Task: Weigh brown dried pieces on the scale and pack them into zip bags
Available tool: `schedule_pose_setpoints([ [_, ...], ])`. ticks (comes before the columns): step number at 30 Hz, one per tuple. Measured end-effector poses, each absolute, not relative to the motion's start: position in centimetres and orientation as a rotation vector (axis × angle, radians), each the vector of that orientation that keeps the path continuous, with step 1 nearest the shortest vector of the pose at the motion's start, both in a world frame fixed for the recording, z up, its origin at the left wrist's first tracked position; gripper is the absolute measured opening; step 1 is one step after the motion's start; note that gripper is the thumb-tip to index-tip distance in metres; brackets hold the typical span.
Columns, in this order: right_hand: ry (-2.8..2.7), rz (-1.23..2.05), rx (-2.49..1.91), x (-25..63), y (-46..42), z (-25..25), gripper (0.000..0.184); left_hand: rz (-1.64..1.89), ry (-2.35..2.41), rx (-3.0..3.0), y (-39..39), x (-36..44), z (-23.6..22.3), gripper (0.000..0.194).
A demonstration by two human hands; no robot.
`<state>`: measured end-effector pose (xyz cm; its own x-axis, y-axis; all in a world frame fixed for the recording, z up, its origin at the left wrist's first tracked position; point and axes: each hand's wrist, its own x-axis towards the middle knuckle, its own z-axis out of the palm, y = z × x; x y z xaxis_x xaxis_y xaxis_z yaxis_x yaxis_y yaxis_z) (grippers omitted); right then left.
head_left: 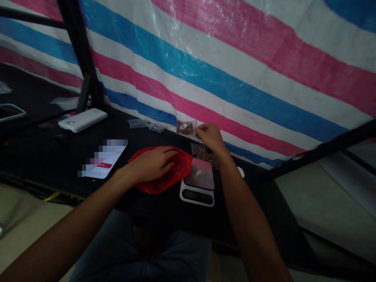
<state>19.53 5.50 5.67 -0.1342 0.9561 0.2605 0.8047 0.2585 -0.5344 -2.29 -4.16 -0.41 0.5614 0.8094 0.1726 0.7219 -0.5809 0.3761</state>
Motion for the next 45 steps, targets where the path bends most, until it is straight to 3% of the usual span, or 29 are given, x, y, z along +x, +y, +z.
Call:
schedule_pose_setpoints([
  [5, -1.775, 0.688, -1.273, 20.5, 2.1, 8.2, 0.023, 0.565, 1.210, 2.415, -3.8, -2.3, 1.2, 0.045],
  [9, -1.828, 0.859, -1.157, 19.4, -1.2, 8.7, 0.021, 0.886, 1.292, 2.059, -5.3, -3.0, 3.8, 0.032],
  [16, -1.973, 1.121, -0.945, 16.0, -4.0, 7.2, 0.016, 1.080, 1.082, 1.713, -6.9, -3.4, 5.9, 0.040],
  [27, -2.000, 1.167, -0.971, 15.6, -5.0, 5.6, 0.021, 0.925, 1.073, 1.586, -7.5, -4.1, 4.4, 0.038],
  [35, -1.982, 1.251, -0.991, 15.9, -5.3, 4.8, 0.010, 0.853, 1.086, 1.650, -7.3, -4.0, 3.5, 0.036],
  [45, -2.073, 1.141, -1.033, 16.1, -5.5, 3.7, 0.021, 0.839, 1.125, 1.842, -7.4, -3.9, 3.1, 0.035],
])
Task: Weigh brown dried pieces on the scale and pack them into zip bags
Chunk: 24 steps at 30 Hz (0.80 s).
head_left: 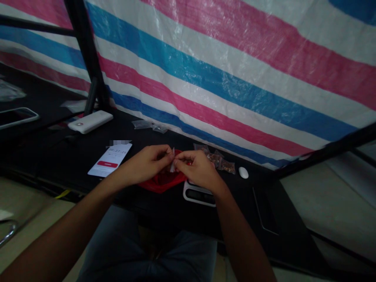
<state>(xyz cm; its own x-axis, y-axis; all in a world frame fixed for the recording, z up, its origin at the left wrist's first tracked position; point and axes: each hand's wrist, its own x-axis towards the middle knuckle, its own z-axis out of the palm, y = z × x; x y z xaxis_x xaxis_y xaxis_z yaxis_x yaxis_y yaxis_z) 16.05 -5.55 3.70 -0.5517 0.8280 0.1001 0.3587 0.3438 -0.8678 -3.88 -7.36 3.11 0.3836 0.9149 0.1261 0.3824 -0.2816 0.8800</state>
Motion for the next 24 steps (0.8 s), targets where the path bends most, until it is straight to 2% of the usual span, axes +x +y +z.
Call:
schedule_pose_setpoints([
  [5, -2.264, 0.630, -1.237, 15.7, -6.6, 4.4, 0.016, 0.825, 1.208, 1.932, -7.3, -3.5, 3.0, 0.026],
  [8, -2.256, 0.469, -1.411, 15.3, -7.2, 5.0, 0.014, 0.808, 1.287, 1.957, -7.2, -3.3, 2.9, 0.023],
  [19, -2.175, 0.361, -1.599, 15.3, -7.3, 4.8, 0.014, 0.737, 1.476, 1.955, -7.2, -3.5, 2.5, 0.025],
  [24, -2.096, 0.493, -1.518, 16.2, -7.1, 4.6, 0.017, 0.751, 1.477, 1.961, -7.9, -3.9, 2.8, 0.027],
])
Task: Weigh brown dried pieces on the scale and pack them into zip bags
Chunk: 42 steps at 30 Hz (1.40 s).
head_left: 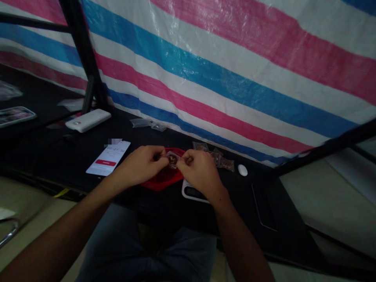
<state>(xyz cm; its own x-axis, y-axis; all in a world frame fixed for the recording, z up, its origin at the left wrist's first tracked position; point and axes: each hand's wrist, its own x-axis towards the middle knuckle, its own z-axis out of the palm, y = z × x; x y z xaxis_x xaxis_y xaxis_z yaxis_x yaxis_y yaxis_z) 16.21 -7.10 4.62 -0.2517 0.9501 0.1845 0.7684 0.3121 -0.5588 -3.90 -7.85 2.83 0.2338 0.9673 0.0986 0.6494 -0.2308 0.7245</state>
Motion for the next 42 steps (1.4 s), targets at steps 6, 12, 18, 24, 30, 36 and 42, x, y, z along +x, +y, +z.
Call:
schedule_pose_setpoints([
  [6, -1.912, 0.853, -1.380, 16.1, -7.1, 4.4, 0.011, 1.003, 1.318, 2.197, -8.7, -3.5, 1.9, 0.083],
  [12, -1.775, 1.055, -1.226, 16.0, -6.8, 4.6, 0.013, 1.060, 1.098, 1.928, -8.0, -2.7, 0.4, 0.055],
  [18, -1.647, 1.067, -1.130, 16.1, -5.9, 4.2, 0.015, 1.179, 1.012, 1.738, -6.7, -1.8, -0.2, 0.064],
  [24, -1.523, 0.958, -1.130, 20.0, -4.5, 5.3, 0.023, 1.080, 1.157, 1.948, -5.3, -4.2, 1.5, 0.055],
  [30, -1.280, 0.772, -1.244, 26.0, -1.9, 3.3, 0.031, 0.414, 1.083, 2.318, -3.5, -6.4, 3.4, 0.040],
  [36, -1.122, 0.604, -1.251, 28.2, -0.2, -2.0, 0.036, -0.245, 1.279, 2.665, -3.0, -4.9, 4.8, 0.037],
  [42, -1.212, 0.573, -1.272, 29.2, 0.1, -4.1, 0.036, -0.429, 1.353, 2.789, -2.7, -2.5, 6.3, 0.033],
])
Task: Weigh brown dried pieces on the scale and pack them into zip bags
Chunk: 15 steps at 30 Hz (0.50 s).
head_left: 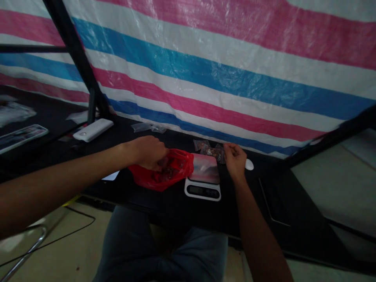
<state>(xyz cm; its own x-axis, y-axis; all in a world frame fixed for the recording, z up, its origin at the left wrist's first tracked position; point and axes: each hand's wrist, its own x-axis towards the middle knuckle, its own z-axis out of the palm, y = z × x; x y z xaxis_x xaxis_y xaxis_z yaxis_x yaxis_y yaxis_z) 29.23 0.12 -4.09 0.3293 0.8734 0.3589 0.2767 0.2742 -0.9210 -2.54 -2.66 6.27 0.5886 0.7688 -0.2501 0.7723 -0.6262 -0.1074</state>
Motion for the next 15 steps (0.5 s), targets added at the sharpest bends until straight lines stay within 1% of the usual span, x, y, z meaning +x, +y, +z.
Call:
schedule_pose_setpoints([
  [2, -1.233, 0.577, -1.287, 29.4, 0.1, -4.3, 0.037, -0.423, 1.359, 2.807, -2.4, -2.2, 6.5, 0.022],
  [4, -1.256, 0.573, -1.289, 29.4, 0.1, -4.5, 0.038, -0.448, 1.345, 2.823, -2.3, -2.2, 6.8, 0.018],
  [11, -1.385, 0.490, -1.327, 30.0, 0.6, -5.6, 0.033, -0.517, 1.211, 2.868, -2.3, -2.3, 7.4, 0.024],
  [15, -1.642, 0.215, -1.410, 31.1, 1.0, -6.3, 0.028, -0.601, 1.257, 2.857, -2.6, -2.1, 7.7, 0.019],
])
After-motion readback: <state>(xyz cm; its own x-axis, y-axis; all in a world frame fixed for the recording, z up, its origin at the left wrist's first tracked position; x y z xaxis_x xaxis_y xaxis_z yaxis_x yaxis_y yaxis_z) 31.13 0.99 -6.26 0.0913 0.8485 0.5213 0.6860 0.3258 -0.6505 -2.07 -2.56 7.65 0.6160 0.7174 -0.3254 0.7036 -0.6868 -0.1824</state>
